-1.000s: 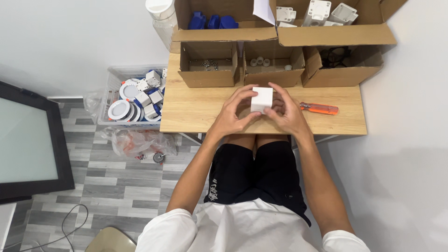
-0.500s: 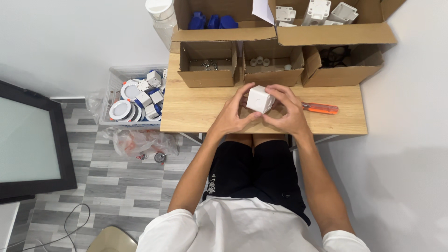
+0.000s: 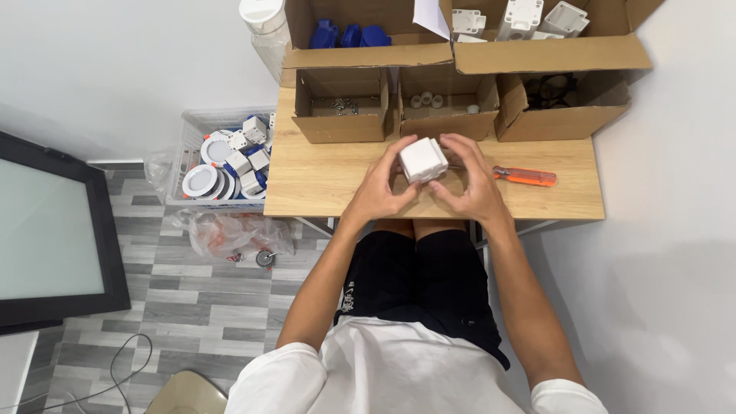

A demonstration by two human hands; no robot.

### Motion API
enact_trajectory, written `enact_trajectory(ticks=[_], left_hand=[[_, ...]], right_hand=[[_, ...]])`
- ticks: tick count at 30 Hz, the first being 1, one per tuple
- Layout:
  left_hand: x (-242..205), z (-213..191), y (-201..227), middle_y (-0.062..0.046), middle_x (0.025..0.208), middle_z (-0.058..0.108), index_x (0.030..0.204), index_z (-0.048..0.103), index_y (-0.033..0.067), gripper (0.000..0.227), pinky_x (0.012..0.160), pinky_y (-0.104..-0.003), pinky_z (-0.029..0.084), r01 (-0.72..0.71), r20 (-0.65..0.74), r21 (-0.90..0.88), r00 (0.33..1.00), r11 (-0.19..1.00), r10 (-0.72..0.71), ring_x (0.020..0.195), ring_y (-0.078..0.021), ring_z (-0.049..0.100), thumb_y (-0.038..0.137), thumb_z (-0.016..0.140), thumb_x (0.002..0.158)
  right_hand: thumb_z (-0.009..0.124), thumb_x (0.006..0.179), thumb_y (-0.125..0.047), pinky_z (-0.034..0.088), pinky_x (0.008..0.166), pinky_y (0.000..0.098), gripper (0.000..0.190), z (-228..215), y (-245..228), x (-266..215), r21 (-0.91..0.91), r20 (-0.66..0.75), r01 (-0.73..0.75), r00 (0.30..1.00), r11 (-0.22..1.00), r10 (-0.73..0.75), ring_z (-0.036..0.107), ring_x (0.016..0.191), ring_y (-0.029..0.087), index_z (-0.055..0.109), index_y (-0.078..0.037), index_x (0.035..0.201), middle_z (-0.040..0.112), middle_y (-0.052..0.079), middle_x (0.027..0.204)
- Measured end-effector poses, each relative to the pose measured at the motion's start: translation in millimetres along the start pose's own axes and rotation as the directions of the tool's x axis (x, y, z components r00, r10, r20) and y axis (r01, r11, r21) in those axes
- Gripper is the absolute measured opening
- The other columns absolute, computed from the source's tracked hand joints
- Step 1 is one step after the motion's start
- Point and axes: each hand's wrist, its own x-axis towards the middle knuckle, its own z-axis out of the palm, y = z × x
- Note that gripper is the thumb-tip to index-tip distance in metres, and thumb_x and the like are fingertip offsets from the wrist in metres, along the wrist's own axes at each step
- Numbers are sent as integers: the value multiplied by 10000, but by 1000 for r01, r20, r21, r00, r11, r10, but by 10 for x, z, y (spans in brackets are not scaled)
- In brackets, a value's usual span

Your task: The person assembles a white electrical box with a blue socket component. They use a screwdriver to tighten screws on the blue component, then attach it to the white box and secure it with additional screws. The person repeats this process with another set of components.

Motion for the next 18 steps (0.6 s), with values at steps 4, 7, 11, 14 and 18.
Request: enact_trajectory(ticks=[4, 7, 11, 14, 18], left_hand=[[-1, -4, 9, -162, 1483, 694, 1585, 584, 132, 866, 1096, -480, 591, -71, -11, 23, 997, 997, 71, 1364, -343, 675, 60, 868, 770], [62, -29, 128, -119, 1458, 721, 1524, 644, 134, 828, 1134, -464, 567, -142, -15, 51, 990, 989, 142, 1366, -307, 684, 43, 842, 725], [59, -59, 176, -124, 1466, 720, 1445, 701, 116, 758, 1149, -495, 549, -223, 8, 61, 975, 973, 223, 1370, -329, 685, -10, 808, 705], [69, -79, 244, -165, 1555, 647, 1469, 682, 126, 758, 1195, -581, 500, -260, 13, 89, 966, 962, 260, 1446, -401, 610, -32, 805, 739], [64, -81, 234, -192, 1649, 538, 1553, 586, 127, 838, 1246, -616, 440, -246, 20, 130, 969, 960, 246, 1524, -457, 508, 3, 819, 758]], right_hand=[[749, 1039, -385, 568, 1033, 522, 655, 49, 197, -90, 30, 31, -56, 998, 998, 56, 676, 1290, 407, 568, -30, 1559, 607, 228, 1502], [712, 1067, -378, 608, 981, 475, 661, 60, 256, -104, 112, 61, -135, 990, 985, 128, 707, 1226, 379, 545, -18, 1596, 624, 244, 1478], [754, 1042, -213, 638, 898, 431, 632, 69, 117, -96, 199, 115, -245, 967, 949, 226, 769, 1074, 344, 546, 2, 1598, 706, 261, 1304], [856, 967, -158, 636, 910, 397, 698, 55, 87, -73, 217, 59, -207, 978, 954, 199, 774, 1078, 315, 573, -21, 1591, 729, 237, 1283], [947, 860, -83, 638, 931, 414, 763, 70, 33, -54, 191, -38, -132, 989, 973, 142, 761, 1116, 346, 612, 39, 1535, 711, 258, 1292]])
